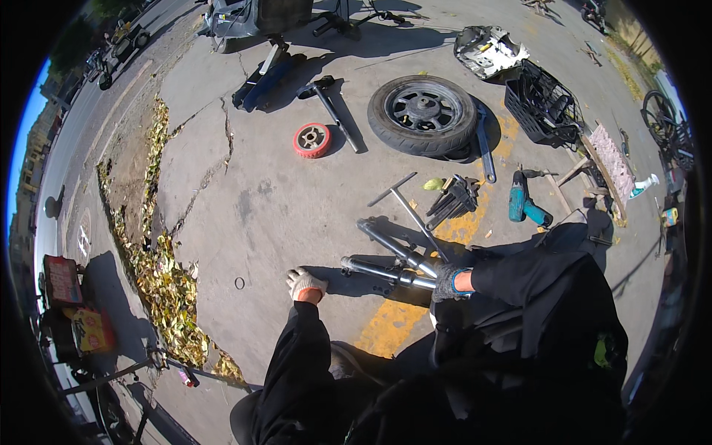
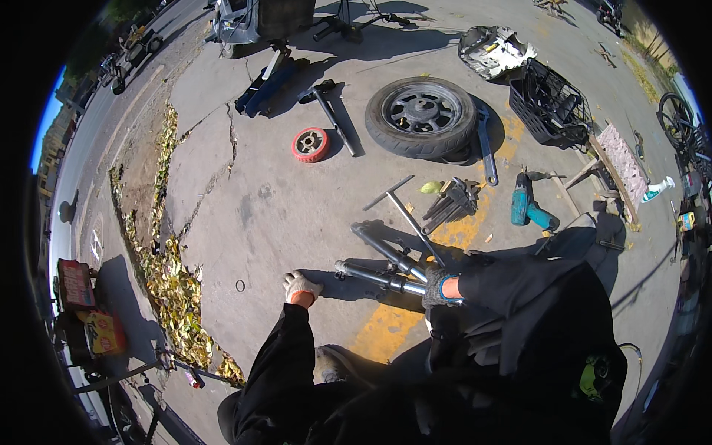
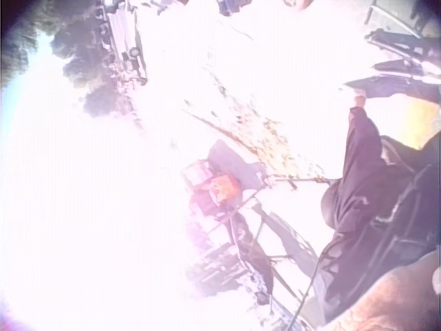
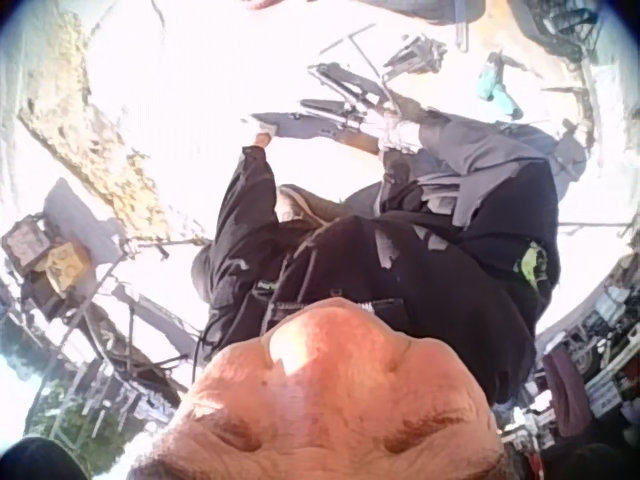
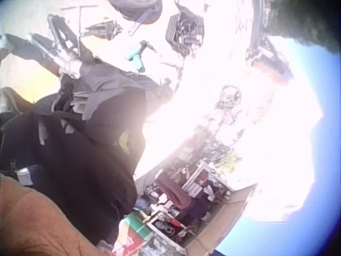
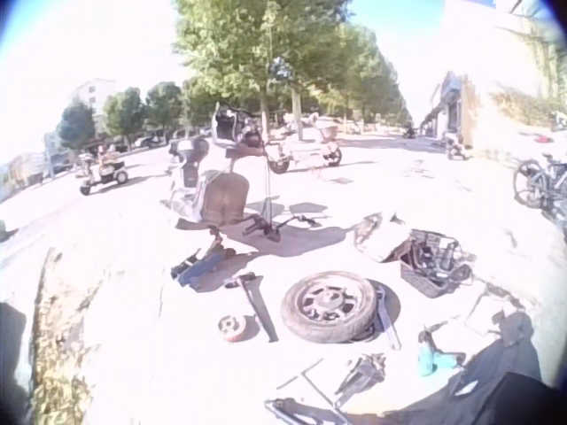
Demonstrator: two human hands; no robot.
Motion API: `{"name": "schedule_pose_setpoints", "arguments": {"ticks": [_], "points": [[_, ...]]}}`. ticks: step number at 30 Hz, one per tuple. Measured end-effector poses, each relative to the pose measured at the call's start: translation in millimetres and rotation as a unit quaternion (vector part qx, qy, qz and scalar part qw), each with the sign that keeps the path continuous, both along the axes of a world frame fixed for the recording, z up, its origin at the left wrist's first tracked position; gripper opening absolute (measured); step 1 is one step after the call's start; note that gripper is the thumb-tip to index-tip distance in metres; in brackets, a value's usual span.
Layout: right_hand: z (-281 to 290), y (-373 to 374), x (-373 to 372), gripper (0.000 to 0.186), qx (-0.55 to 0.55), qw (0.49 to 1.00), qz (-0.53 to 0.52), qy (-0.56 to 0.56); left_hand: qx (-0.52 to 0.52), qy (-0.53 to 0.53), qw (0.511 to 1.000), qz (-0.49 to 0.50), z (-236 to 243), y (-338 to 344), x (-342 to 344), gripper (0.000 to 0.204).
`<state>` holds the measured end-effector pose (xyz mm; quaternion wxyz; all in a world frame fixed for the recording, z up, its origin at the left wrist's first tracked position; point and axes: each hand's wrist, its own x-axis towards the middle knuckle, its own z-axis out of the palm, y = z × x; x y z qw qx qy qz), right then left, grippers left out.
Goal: The person disassembles and reassembles a scooter suspension fork. They remove the inner tube from the outer housing, inspect the components, and then reinsert the tube back into the housing.
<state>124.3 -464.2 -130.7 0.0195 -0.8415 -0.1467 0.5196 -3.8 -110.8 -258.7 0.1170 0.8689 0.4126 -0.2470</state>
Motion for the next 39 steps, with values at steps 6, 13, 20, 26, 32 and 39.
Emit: {"name": "schedule_pose_setpoints", "arguments": {"ticks": [6,13,20,26,32,39], "points": [[-21,1,7,0.079,-0.036,0.994,0.091,-0.051,0.0,0.071,0.997,-0.005,3,3,10,0.117],[-26,-5,9,0.069,-0.041,0.985,0.142,-0.089,0.015,0.081,0.995,-0.053,-2,4,8,0.117],[-2,12,47,0.063,0.03,0.993,0.105,0.046,-0.024,0.119,0.99,-0.07,-23,24,15,0.127],[52,-8,45,0.058,0.164,0.948,-0.061,0.267,-0.089,0.124,0.914,-0.377,-70,57,25,0.073],[136,-73,31,0.066,0.159,0.958,-0.209,0.119,-0.033,0.152,0.911,-0.383,-115,86,17,0.062],[213,-270,-105,0.059,0.309,0.705,-0.623,-0.139,-0.189,0.127,0.899,-0.373,-83,95,34,0.056]]}}
